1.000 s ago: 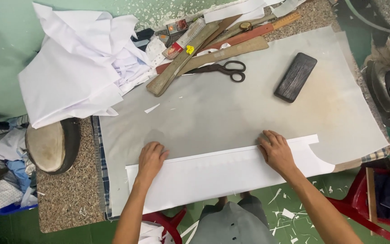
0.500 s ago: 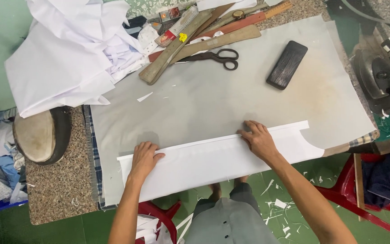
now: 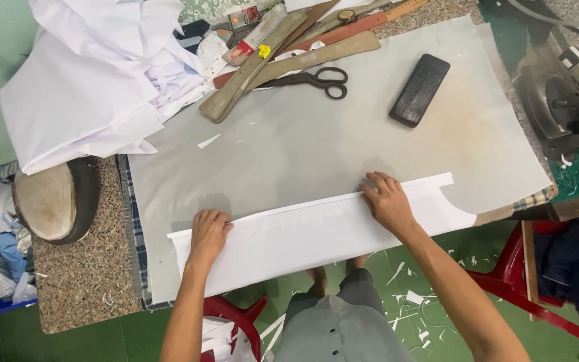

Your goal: The person irons a long white fabric strip on a worktable, then flips it to iron the other side. They use a steam iron and a black pressing block to smooth the material. Finally, they trim the edge of the fabric with scissors.

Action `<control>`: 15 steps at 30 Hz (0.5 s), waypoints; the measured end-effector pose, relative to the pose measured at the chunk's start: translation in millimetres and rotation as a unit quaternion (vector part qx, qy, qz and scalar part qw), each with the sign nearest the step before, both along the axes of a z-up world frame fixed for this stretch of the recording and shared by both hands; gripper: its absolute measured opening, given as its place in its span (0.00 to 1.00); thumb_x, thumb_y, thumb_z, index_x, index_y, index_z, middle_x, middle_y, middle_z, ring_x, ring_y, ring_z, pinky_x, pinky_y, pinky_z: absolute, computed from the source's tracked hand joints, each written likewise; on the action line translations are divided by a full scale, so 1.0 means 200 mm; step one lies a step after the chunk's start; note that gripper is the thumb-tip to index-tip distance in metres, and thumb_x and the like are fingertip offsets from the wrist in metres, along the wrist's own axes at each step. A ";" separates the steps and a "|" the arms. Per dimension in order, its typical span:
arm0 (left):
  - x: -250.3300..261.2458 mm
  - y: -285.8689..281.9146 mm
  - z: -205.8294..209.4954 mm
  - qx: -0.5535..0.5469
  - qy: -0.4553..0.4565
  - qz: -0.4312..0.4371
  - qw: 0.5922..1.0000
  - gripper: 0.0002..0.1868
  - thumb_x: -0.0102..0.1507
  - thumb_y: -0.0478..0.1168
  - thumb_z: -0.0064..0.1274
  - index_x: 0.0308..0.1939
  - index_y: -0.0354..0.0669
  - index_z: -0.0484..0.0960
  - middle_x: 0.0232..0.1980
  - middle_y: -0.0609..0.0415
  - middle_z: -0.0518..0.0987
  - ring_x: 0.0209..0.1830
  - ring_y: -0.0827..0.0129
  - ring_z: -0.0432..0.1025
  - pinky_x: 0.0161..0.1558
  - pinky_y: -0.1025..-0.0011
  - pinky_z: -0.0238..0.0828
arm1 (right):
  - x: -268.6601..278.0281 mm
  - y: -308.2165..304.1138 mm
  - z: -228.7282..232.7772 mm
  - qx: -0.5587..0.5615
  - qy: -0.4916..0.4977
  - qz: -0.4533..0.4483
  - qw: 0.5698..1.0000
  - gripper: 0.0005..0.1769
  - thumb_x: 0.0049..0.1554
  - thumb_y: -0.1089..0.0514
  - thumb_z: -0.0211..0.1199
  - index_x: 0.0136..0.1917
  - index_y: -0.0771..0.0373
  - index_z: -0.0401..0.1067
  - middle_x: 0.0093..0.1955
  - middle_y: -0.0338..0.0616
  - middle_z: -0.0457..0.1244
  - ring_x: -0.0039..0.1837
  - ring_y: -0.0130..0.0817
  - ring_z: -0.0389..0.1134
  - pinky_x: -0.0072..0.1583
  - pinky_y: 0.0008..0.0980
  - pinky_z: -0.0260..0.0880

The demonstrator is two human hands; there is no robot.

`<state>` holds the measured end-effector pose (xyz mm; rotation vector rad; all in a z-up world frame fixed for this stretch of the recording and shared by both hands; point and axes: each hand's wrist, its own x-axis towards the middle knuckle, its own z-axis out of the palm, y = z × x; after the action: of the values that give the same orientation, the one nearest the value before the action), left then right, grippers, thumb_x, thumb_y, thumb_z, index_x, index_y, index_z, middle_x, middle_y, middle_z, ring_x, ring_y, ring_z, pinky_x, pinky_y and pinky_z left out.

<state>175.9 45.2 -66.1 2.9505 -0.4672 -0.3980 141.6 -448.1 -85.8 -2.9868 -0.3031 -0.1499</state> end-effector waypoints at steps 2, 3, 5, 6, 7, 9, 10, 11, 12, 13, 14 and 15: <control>-0.03 0.01 0.02 0.008 -0.032 -0.023 0.999 0.08 0.68 0.45 0.53 0.43 0.48 0.83 0.39 0.56 0.77 0.54 0.65 0.74 0.73 0.57 0.57 | 0.02 0.02 0.03 -0.017 0.012 0.007 1.000 0.13 0.62 0.48 0.63 0.60 0.43 0.75 0.70 0.38 0.61 0.75 0.36 0.60 0.72 0.38 0.60; -0.06 0.01 0.03 0.017 -0.064 -0.045 0.997 0.07 0.68 0.44 0.52 0.42 0.49 0.83 0.38 0.56 0.77 0.53 0.65 0.74 0.74 0.56 0.56 | 0.03 0.04 0.04 -0.033 0.024 0.015 0.999 0.15 0.62 0.47 0.63 0.63 0.42 0.74 0.71 0.38 0.60 0.76 0.37 0.58 0.73 0.39 0.60; -0.14 0.04 0.00 0.010 -0.146 -0.082 0.986 0.04 0.67 0.41 0.52 0.42 0.47 0.80 0.39 0.55 0.75 0.55 0.64 0.72 0.72 0.55 0.60 | 0.03 0.04 0.06 -0.036 0.038 0.020 0.998 0.16 0.62 0.46 0.62 0.64 0.39 0.74 0.72 0.40 0.60 0.77 0.39 0.58 0.73 0.40 0.58; -0.18 0.06 -0.01 0.004 -0.228 -0.119 0.966 0.02 0.66 0.37 0.53 0.42 0.45 0.78 0.40 0.55 0.73 0.56 0.62 0.71 0.70 0.54 0.64 | 0.04 0.04 0.07 -0.038 0.050 0.024 0.998 0.17 0.62 0.45 0.61 0.65 0.37 0.74 0.73 0.42 0.60 0.78 0.40 0.57 0.74 0.41 0.57; -0.20 0.07 -0.02 0.004 -0.227 -0.118 0.967 0.02 0.66 0.37 0.53 0.42 0.45 0.78 0.40 0.55 0.73 0.56 0.62 0.71 0.70 0.54 0.64 | 0.02 0.03 0.05 -0.038 0.052 0.025 0.998 0.17 0.62 0.45 0.61 0.65 0.37 0.74 0.73 0.42 0.60 0.78 0.40 0.57 0.74 0.41 0.57; -0.25 0.09 -0.03 0.001 -0.295 -0.128 0.947 0.01 0.68 0.35 0.50 0.43 0.45 0.76 0.41 0.56 0.71 0.56 0.62 0.70 0.68 0.53 0.68 | 0.01 0.00 0.01 0.020 0.021 0.034 0.999 0.06 0.58 0.48 0.67 0.47 0.48 0.79 0.61 0.36 0.65 0.73 0.35 0.63 0.72 0.39 0.61; -0.27 0.11 -0.06 0.001 -0.294 -0.127 0.947 0.01 0.68 0.35 0.50 0.43 0.45 0.76 0.41 0.56 0.71 0.56 0.62 0.70 0.68 0.53 0.68 | -0.02 -0.02 -0.04 0.020 0.022 0.035 0.999 0.06 0.58 0.48 0.67 0.47 0.48 0.79 0.61 0.36 0.65 0.73 0.35 0.63 0.72 0.39 0.61; -0.29 0.13 -0.08 0.003 -0.312 -0.120 0.942 0.01 0.68 0.35 0.51 0.43 0.45 0.77 0.41 0.56 0.71 0.56 0.62 0.71 0.67 0.53 0.69 | -0.04 -0.05 -0.09 0.027 -0.030 0.063 0.997 0.06 0.61 0.50 0.63 0.42 0.49 0.76 0.51 0.35 0.63 0.65 0.34 0.65 0.66 0.36 0.63; -0.30 0.14 -0.11 0.005 -0.330 -0.112 0.937 0.02 0.68 0.35 0.51 0.44 0.45 0.78 0.42 0.56 0.72 0.56 0.61 0.71 0.66 0.52 0.70 | -0.07 -0.08 -0.14 0.033 -0.082 0.090 0.992 0.12 0.63 0.51 0.60 0.37 0.50 0.72 0.42 0.34 0.62 0.57 0.33 0.67 0.60 0.34 0.66; -0.32 0.16 -0.12 0.004 -0.330 -0.112 0.937 0.02 0.68 0.35 0.51 0.44 0.45 0.78 0.42 0.56 0.72 0.56 0.61 0.71 0.66 0.52 0.70 | -0.10 -0.10 -0.14 0.032 -0.081 0.090 0.992 0.12 0.63 0.51 0.60 0.37 0.50 0.72 0.42 0.34 0.62 0.57 0.33 0.67 0.60 0.34 0.66; -0.34 0.18 -0.13 0.009 -0.346 -0.099 0.933 0.02 0.68 0.35 0.52 0.44 0.46 0.78 0.42 0.56 0.72 0.57 0.61 0.71 0.66 0.52 0.71 | -0.14 -0.12 -0.14 0.015 -0.088 0.115 0.989 0.12 0.65 0.52 0.57 0.39 0.49 0.72 0.42 0.35 0.61 0.56 0.34 0.67 0.61 0.35 0.66; -0.36 0.19 -0.15 0.014 -0.361 -0.088 0.928 0.03 0.68 0.34 0.53 0.44 0.47 0.78 0.43 0.56 0.73 0.57 0.60 0.71 0.65 0.51 0.71 | -0.17 -0.14 -0.15 -0.002 -0.093 0.140 0.986 0.12 0.66 0.52 0.53 0.41 0.49 0.72 0.43 0.37 0.61 0.55 0.36 0.66 0.61 0.36 0.65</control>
<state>103.9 83.3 -95.4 2.9997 -0.7991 0.7102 106.8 -476.1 -114.9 -2.8980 -0.7399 -0.3988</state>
